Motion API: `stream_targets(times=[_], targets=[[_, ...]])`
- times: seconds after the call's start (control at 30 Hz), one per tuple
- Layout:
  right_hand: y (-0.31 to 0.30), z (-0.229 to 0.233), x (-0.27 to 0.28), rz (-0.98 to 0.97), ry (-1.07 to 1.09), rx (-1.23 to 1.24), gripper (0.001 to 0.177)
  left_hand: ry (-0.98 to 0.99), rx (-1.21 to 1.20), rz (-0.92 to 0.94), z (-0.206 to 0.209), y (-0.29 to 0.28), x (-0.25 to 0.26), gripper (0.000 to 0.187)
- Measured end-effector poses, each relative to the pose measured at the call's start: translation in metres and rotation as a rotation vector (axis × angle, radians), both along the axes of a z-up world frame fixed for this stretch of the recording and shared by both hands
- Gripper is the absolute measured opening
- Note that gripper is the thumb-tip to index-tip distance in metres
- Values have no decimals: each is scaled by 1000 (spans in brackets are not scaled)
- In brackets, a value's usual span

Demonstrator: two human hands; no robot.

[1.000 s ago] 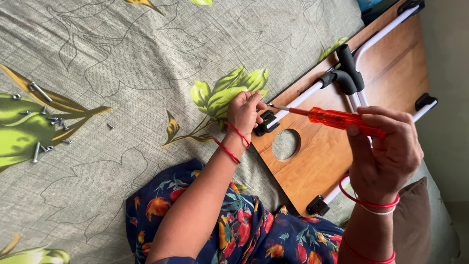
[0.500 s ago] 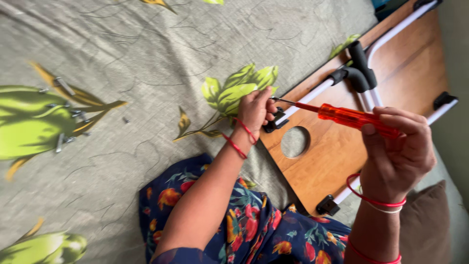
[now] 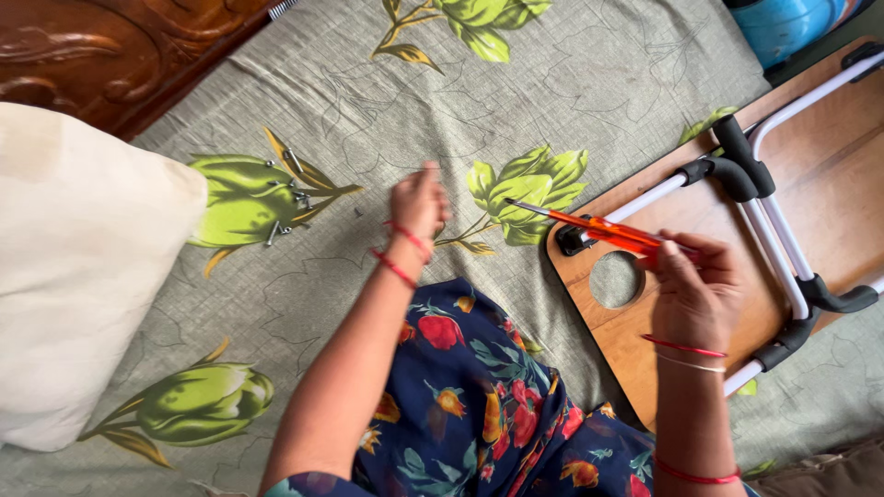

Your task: The person assembles a small wooden table by attaching metal legs to the tabletop using a screwdriver. They insert screws into the leg brackets and tighten them to secure the legs to the table.

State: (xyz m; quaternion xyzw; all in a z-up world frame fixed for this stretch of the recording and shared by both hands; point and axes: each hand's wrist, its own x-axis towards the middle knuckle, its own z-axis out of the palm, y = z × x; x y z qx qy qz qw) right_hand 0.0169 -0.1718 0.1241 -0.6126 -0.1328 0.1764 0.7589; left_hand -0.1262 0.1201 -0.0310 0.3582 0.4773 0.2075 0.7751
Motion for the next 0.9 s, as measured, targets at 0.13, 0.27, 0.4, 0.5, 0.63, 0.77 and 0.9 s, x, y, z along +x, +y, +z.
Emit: stream_targets(times=[0.13,0.27,0.4,0.5,0.63,0.77,0.9], targets=[[4,-35,-14,-34,271,50,8,62,14,287,4,34,-61,39],[6,-60,-25,-32,453,106,11,35,-51,495,-4,47,-94,32],[4,-64,-27,-11,579,157,15,-13,-53,629,-10,53,-107,30],[0,-56,-28,-2,606,181,17,-10,-61,738,-8,59,-114,20],[-1,-45,-36,59,556,169,34,125,173,866,-1,53,-107,18],[-1,-50,-41,70,561,98,49,-102,322,449,10,26,-58,16],[-18,-65,-33,-23,596,92,42,-88,506,-190,16,-17,32,25]])
